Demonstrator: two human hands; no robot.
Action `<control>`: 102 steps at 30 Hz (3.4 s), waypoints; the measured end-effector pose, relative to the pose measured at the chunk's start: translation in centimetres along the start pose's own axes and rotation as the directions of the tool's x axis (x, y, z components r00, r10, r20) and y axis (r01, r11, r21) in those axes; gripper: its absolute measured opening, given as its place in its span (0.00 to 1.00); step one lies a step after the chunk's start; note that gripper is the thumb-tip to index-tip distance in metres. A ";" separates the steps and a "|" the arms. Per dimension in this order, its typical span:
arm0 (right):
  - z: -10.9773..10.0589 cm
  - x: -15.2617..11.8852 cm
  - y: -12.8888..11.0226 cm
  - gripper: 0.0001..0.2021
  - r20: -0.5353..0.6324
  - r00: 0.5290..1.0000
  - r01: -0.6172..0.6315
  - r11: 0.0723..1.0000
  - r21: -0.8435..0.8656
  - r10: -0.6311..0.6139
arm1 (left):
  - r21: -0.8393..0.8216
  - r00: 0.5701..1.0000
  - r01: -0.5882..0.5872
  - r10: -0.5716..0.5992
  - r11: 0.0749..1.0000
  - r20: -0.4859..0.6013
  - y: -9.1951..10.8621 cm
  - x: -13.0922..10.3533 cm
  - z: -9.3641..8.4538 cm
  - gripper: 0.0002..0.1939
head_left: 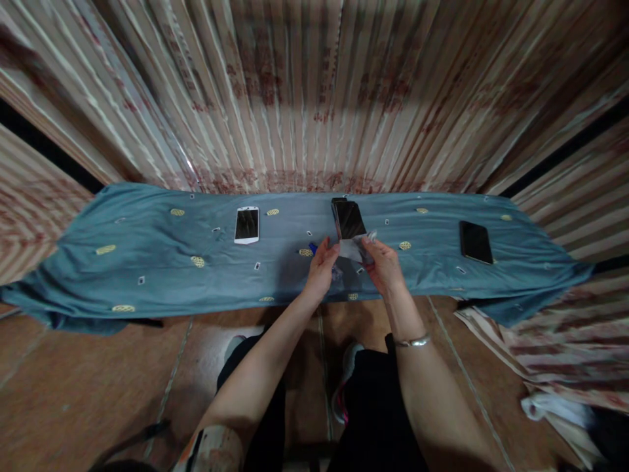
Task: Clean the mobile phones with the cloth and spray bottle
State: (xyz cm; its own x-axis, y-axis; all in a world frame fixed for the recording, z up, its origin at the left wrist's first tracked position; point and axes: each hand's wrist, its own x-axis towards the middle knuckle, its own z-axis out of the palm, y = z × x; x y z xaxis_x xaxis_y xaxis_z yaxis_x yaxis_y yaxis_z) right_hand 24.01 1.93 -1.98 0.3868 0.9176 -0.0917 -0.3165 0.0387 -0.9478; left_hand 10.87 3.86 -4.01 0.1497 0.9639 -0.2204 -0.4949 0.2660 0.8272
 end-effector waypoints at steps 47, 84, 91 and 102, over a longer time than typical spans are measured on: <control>7.3 -0.8 5.4 0.13 0.310 0.949 0.112 0.852 -0.511 0.061 | -0.088 0.990 0.121 -0.127 0.989 -0.063 9.4 -3.9 -13.4 0.12; 9.1 -3.1 4.1 0.20 0.336 0.902 -0.241 0.962 -0.127 0.270 | -0.125 0.992 0.078 -0.089 0.989 -0.085 8.4 -3.0 -12.0 0.09; 9.5 -3.2 4.7 0.14 0.385 0.849 -0.416 0.907 0.067 0.361 | -0.077 0.999 0.004 -0.008 0.997 -0.050 7.8 -2.9 -12.1 0.17; 9.5 -3.0 4.4 0.12 0.286 0.927 -0.272 0.960 0.064 0.244 | 0.079 0.996 -0.008 0.016 0.997 -0.093 7.0 -3.1 -12.2 0.20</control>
State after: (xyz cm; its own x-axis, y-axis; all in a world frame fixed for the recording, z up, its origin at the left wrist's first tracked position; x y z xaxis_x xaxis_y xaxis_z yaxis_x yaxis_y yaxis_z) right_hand 13.25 3.05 -2.97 0.0337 0.9729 -0.2286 -0.4644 -0.1873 -0.8656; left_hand -3.49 2.92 -3.84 0.0618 0.9652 -0.2543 -0.4266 0.2559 0.8675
